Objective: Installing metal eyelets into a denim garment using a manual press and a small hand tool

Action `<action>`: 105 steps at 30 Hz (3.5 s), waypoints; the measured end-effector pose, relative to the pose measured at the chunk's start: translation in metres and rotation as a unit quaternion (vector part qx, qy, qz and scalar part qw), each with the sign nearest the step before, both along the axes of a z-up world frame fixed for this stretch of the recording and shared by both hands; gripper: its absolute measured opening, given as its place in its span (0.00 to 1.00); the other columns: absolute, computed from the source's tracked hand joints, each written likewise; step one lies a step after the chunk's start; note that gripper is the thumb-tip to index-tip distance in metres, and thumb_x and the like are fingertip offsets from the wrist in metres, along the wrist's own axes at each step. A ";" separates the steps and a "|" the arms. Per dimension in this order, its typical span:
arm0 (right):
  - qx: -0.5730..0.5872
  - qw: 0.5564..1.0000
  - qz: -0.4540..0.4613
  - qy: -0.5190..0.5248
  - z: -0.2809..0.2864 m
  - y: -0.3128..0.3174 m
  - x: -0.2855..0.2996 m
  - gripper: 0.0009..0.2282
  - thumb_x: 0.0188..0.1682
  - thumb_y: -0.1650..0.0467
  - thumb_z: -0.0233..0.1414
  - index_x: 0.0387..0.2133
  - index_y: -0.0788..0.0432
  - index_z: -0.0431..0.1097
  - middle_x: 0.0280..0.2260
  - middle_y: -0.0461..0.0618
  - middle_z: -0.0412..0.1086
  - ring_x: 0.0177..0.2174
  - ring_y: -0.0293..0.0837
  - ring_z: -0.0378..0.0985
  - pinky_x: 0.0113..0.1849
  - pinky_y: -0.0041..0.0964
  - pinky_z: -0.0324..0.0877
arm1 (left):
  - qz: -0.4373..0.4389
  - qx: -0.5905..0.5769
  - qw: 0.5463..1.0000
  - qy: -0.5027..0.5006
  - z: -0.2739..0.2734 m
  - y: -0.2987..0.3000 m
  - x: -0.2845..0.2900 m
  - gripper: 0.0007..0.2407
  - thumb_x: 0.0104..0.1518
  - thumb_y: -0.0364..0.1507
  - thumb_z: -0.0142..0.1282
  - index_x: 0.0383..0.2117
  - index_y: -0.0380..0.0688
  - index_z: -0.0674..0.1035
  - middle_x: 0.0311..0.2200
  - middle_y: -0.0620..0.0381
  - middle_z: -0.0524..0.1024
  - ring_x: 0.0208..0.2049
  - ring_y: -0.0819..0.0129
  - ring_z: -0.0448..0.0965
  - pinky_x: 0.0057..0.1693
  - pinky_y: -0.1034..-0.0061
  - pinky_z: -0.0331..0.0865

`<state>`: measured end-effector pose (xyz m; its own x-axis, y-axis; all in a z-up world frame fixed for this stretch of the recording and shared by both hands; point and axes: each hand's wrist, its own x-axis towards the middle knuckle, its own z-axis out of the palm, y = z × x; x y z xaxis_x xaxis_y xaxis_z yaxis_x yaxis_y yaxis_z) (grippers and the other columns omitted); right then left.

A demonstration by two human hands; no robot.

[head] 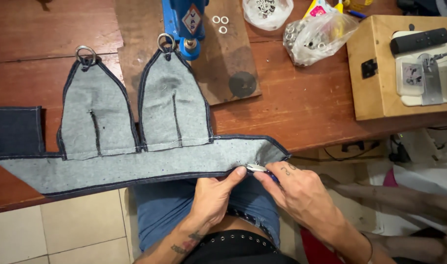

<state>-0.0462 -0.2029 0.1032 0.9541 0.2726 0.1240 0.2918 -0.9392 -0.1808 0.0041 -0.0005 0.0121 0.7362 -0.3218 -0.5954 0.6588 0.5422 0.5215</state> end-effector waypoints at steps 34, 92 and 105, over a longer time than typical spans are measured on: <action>0.218 0.965 -0.142 -0.021 -0.018 0.039 -0.012 0.07 0.65 0.69 0.65 0.44 0.62 0.81 0.32 0.49 0.80 0.24 0.44 0.74 0.33 0.44 0.76 | 0.045 -0.065 0.993 0.083 -0.013 -0.010 -0.007 0.15 0.64 0.13 0.71 0.57 0.27 0.88 0.54 0.36 0.92 0.55 0.51 0.91 0.64 0.55 0.89; -0.040 0.995 0.002 -0.096 -0.086 -0.018 0.089 0.34 0.64 0.51 0.61 0.81 0.48 0.66 0.81 0.58 0.63 0.81 0.61 0.62 0.77 0.78 0.55 | -0.268 0.679 0.316 -0.606 -0.012 0.228 0.082 0.35 0.71 0.52 0.55 0.87 0.72 0.65 0.90 0.72 0.59 0.87 0.73 0.59 0.87 0.44 0.47; 0.026 0.990 -0.090 -0.102 -0.001 -0.187 0.229 0.08 0.57 0.76 0.66 0.48 0.61 0.88 0.51 0.57 0.88 0.52 0.61 0.86 0.58 0.53 0.76 | -0.077 0.635 0.400 -0.657 0.028 0.202 0.104 0.21 0.74 0.27 0.69 0.73 0.50 0.84 0.77 0.51 0.81 0.79 0.49 0.81 0.88 0.37 0.61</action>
<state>0.1825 -0.3902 0.1021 0.9406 0.0893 0.3275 0.1562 -0.9704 -0.1841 0.1076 0.2019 0.0399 0.7113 -0.4764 0.5168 -0.6614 -0.7025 0.2627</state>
